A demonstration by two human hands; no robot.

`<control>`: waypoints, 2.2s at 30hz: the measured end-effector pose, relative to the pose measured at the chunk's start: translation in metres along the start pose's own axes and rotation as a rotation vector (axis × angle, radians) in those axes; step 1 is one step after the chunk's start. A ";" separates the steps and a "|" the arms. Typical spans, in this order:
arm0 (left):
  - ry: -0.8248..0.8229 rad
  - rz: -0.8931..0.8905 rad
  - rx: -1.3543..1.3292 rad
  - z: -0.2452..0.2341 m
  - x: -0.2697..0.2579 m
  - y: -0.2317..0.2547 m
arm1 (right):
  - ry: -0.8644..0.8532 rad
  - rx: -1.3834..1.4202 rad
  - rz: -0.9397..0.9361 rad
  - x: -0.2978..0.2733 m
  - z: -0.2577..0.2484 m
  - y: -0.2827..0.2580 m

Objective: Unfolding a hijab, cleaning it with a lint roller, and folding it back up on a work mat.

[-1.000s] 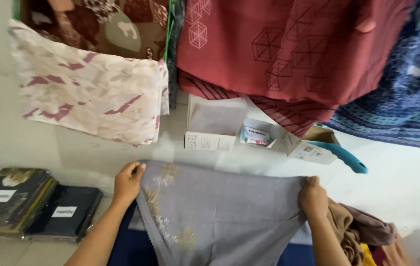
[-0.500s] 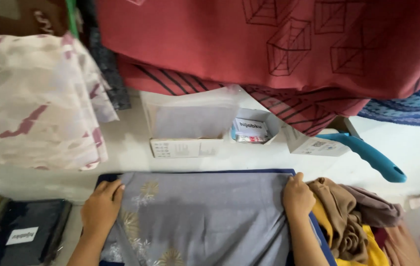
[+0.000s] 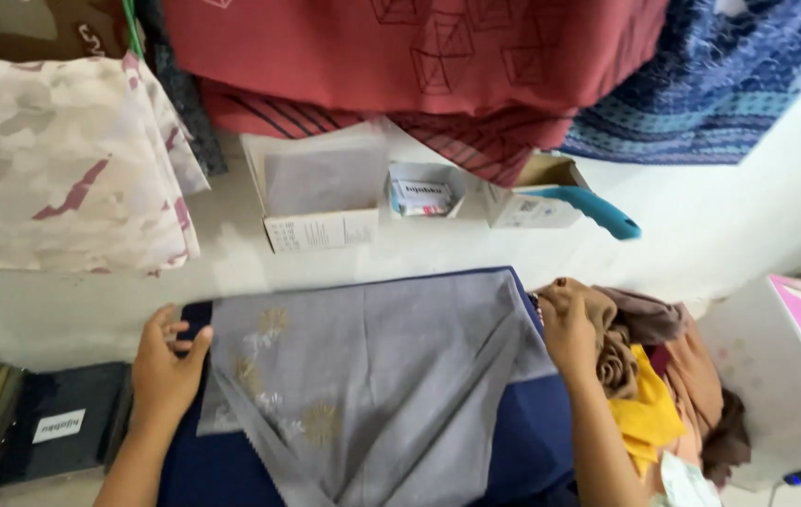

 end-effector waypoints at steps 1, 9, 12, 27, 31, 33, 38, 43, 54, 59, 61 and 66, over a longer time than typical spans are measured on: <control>0.011 0.059 0.069 -0.019 -0.018 0.023 | 0.061 0.022 -0.173 -0.026 -0.018 -0.023; -0.609 -0.115 0.393 -0.011 -0.174 0.075 | -0.531 0.204 0.249 -0.183 0.026 -0.049; -0.600 -0.048 0.417 -0.003 -0.204 0.082 | -0.593 0.065 0.255 -0.197 0.040 -0.055; -0.183 -0.397 0.175 -0.084 -0.203 0.043 | 0.013 0.656 0.249 -0.190 -0.053 0.032; -0.250 -0.483 0.023 -0.077 -0.212 0.022 | 0.099 0.758 0.300 -0.176 -0.044 0.140; -0.305 -0.437 0.007 -0.069 -0.217 0.005 | 0.096 0.703 0.388 -0.184 -0.035 0.163; -0.429 -0.462 -0.196 -0.060 -0.225 -0.002 | 0.027 0.381 0.597 -0.195 -0.058 0.126; -0.330 -0.506 -0.232 -0.073 -0.224 0.013 | -0.252 0.492 0.579 -0.202 -0.043 0.102; -0.272 -0.499 -0.311 -0.069 -0.222 0.007 | -0.115 0.999 0.654 -0.206 -0.042 0.045; -0.273 -0.514 -0.338 -0.067 -0.222 0.005 | -0.098 1.218 0.757 -0.209 -0.036 0.037; -0.278 -0.533 -0.331 -0.069 -0.222 0.006 | -0.160 1.336 0.641 -0.206 -0.027 0.061; -0.283 -0.550 -0.231 -0.077 -0.225 0.006 | 0.350 0.771 0.586 -0.197 -0.089 0.101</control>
Point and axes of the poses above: each hand's wrist, its own x-axis towards the middle knuckle, its own z-axis out of the palm, y = z × x, the point moved 7 cm from there along x, towards the middle knuckle, and after that the axes turned 10 degrees about x, right-handed, at the moved point
